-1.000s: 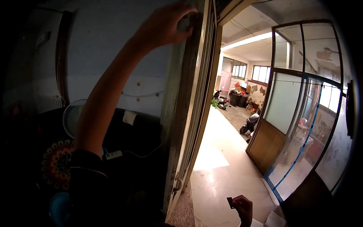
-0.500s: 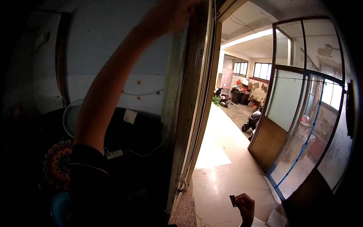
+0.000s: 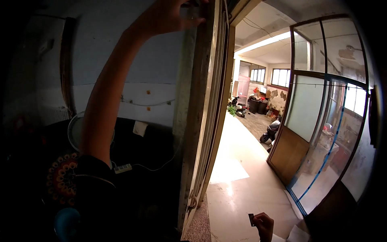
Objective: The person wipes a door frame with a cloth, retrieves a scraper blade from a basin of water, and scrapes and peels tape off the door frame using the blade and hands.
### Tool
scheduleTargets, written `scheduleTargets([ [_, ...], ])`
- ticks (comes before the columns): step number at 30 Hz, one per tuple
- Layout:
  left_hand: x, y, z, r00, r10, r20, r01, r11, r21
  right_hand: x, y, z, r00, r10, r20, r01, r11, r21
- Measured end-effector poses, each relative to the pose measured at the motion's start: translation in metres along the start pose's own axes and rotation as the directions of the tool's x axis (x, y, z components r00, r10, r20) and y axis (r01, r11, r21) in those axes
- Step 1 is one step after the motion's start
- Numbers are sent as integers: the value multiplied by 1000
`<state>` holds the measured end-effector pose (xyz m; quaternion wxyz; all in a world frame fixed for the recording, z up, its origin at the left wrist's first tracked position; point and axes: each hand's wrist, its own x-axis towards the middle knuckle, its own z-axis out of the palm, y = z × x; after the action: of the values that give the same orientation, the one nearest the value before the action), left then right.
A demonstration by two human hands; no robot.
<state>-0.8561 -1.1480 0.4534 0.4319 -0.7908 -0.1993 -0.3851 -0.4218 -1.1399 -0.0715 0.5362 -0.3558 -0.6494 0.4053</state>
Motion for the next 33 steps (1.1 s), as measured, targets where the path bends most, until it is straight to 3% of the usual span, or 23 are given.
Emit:
scheduleTargets([
  [3,1,0,0,998,38,-41,-37,999,25,4,-3,0,1000,-12,-12,11,999,-36],
  [5,6,0,-4,994,106,36,-112,930,350,7,-3,1,1000,-8,-15,7,1000,-30],
  [9,10,3,2,992,117,39,-123,936,330,13,1,7,1000,18,8,-18,1000,11],
  [18,39,-18,14,966,256,39,-242,840,486,22,19,3,999,17,50,-15,999,-33],
  [20,46,-34,16,964,225,-143,-144,892,429,20,22,3,999,-15,29,15,1000,-12],
  [24,55,-41,11,940,114,-321,-14,954,299,12,12,3,999,50,-1,-50,998,-24],
  [26,57,-42,0,836,-188,-515,181,981,-64,8,20,3,999,23,-47,-21,999,42],
  [28,51,-38,-13,857,-169,-486,200,980,11,6,24,1,998,24,-55,-22,999,41],
  [30,39,-30,-14,958,95,-269,-64,991,120,4,25,-2,998,23,-64,-20,999,43],
  [31,36,-28,-10,958,102,-268,-71,990,122,3,26,-4,997,32,-67,-30,999,30],
  [33,27,-26,-2,987,118,-112,-98,981,167,3,22,-4,997,39,-67,-38,999,16],
])
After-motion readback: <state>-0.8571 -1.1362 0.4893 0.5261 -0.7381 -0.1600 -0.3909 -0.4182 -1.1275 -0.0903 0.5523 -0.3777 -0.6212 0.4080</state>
